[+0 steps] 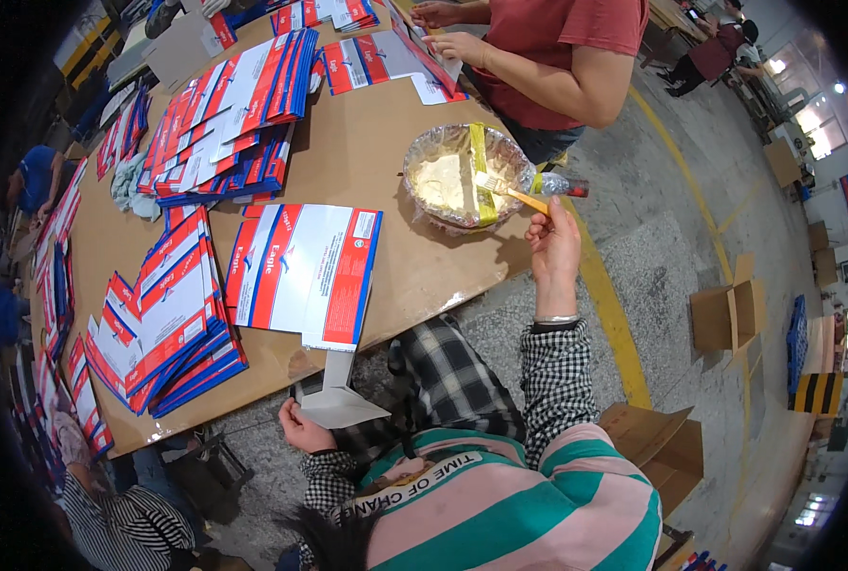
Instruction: The person applies adhesive to the edges of flat cardboard sheets using a brush, folds them into box shapes, and stacks the finished units. They handle stacks of printed cardboard sheets and a container of adhesive, working at a table with other workers.
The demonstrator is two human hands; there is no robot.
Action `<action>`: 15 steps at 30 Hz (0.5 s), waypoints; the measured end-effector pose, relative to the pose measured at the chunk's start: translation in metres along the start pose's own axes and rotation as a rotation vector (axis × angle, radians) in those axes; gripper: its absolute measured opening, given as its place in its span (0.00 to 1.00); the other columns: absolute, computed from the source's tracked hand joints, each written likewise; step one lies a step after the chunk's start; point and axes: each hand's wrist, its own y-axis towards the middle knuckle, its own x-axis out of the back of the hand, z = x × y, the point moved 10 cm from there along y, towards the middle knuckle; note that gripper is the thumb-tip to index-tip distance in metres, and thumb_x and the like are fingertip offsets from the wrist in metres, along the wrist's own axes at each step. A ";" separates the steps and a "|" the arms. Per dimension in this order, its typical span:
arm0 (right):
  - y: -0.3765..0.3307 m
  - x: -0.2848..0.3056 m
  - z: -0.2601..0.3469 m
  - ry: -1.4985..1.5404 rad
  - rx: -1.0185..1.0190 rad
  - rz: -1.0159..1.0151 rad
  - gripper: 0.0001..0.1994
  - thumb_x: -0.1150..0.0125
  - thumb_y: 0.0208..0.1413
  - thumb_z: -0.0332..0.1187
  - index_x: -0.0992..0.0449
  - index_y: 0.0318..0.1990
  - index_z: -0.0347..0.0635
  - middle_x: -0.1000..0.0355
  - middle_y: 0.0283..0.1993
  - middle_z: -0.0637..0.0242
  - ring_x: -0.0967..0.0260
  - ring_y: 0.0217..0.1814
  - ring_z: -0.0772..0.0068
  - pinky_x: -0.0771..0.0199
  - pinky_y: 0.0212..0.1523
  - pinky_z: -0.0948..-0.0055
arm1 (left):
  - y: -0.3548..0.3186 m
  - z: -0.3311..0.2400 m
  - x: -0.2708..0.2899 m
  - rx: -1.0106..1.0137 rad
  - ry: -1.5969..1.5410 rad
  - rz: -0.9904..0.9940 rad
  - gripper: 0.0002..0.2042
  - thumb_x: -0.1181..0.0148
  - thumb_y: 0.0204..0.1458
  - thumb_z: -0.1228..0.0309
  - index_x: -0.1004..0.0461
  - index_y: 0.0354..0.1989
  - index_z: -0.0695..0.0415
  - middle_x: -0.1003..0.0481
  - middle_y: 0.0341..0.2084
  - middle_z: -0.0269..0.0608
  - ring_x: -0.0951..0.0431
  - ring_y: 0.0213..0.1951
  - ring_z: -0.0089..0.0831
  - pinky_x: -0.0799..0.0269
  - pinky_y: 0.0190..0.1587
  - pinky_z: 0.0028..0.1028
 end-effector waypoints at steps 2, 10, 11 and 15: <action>0.000 -0.004 -0.002 0.019 -0.009 0.011 0.09 0.42 0.56 0.37 0.32 0.33 0.42 0.32 0.21 0.68 0.37 0.19 0.79 0.35 0.20 0.80 | 0.001 0.003 0.001 -0.008 -0.011 0.000 0.09 0.54 0.57 0.74 0.30 0.41 0.65 0.28 0.30 0.39 0.30 0.33 0.24 0.33 0.39 0.24; -0.007 -0.038 -0.017 0.068 -0.039 0.085 0.08 0.45 0.58 0.36 0.32 0.32 0.42 0.32 0.20 0.69 0.37 0.16 0.82 0.34 0.17 0.83 | -0.001 -0.011 0.001 -0.032 0.116 0.008 0.10 0.55 0.57 0.74 0.30 0.41 0.66 0.27 0.29 0.41 0.30 0.32 0.25 0.33 0.39 0.24; -0.008 -0.038 -0.019 0.058 -0.041 0.081 0.08 0.45 0.58 0.36 0.32 0.32 0.42 0.32 0.20 0.69 0.37 0.16 0.82 0.35 0.17 0.83 | 0.000 -0.005 0.005 -0.104 0.109 -0.026 0.09 0.56 0.58 0.74 0.30 0.40 0.64 0.28 0.25 0.40 0.30 0.26 0.23 0.32 0.31 0.22; -0.008 -0.041 -0.016 0.017 -0.019 0.082 0.09 0.45 0.58 0.36 0.32 0.31 0.42 0.32 0.19 0.70 0.38 0.15 0.83 0.37 0.15 0.83 | 0.005 0.001 0.006 0.331 -0.275 0.190 0.07 0.54 0.58 0.73 0.30 0.39 0.60 0.33 0.16 0.34 0.36 0.13 0.18 0.42 0.12 0.18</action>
